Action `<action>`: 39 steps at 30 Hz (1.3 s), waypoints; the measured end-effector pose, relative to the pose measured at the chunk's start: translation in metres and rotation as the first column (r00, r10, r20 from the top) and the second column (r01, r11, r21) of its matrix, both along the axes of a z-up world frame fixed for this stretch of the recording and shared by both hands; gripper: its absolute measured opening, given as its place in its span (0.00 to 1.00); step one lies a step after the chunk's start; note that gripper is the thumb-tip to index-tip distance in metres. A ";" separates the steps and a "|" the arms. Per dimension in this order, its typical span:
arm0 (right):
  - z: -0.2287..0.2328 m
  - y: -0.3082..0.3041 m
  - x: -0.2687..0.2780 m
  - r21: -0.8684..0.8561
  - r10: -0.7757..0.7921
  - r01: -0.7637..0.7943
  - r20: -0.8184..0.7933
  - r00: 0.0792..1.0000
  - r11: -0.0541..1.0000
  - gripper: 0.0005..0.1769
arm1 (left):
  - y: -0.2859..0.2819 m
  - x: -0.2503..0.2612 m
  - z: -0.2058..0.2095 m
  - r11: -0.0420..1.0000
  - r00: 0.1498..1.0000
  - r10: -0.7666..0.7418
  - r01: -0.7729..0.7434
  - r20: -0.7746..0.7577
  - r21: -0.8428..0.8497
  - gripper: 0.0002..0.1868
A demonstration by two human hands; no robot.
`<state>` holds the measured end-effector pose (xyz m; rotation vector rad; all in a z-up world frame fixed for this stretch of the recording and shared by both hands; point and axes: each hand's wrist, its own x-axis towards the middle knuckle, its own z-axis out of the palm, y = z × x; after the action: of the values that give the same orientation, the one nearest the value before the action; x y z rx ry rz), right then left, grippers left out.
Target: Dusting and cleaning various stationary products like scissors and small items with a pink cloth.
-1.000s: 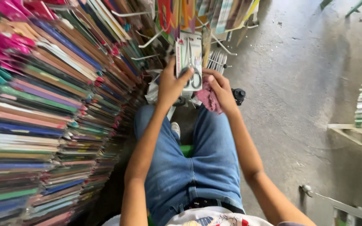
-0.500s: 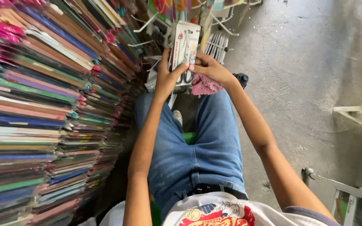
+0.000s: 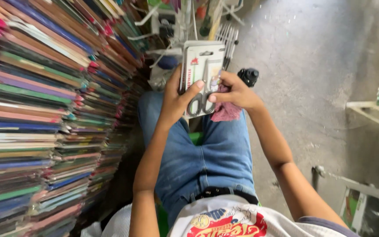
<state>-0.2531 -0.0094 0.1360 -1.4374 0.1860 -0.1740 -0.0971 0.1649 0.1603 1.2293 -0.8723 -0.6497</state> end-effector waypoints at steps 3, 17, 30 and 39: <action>0.016 0.008 -0.021 -0.193 0.009 0.003 0.063 0.998 0.981 0.33 | 0.019 -0.010 0.021 0.996 0.997 -0.081 0.081 0.014 -0.039 0.22; -0.100 0.026 -0.024 0.482 -0.504 0.496 -0.124 0.855 0.722 0.26 | -0.007 -0.025 -0.131 0.971 0.995 -0.035 0.057 -0.096 0.231 0.22; -0.117 0.030 0.074 0.409 -0.613 0.625 -0.180 0.769 0.665 0.22 | -0.068 0.048 -0.175 0.964 0.951 0.264 -0.267 0.163 -0.002 0.29; -0.125 0.028 0.052 0.359 -0.610 0.661 -0.259 0.749 0.659 0.19 | -0.074 0.086 -0.217 0.906 0.859 0.385 -0.421 0.338 0.038 0.24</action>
<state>-0.2013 0.0189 0.0111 -0.8786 0.7916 -0.5942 -0.0113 0.0907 -0.0564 1.5937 -0.8152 -0.1553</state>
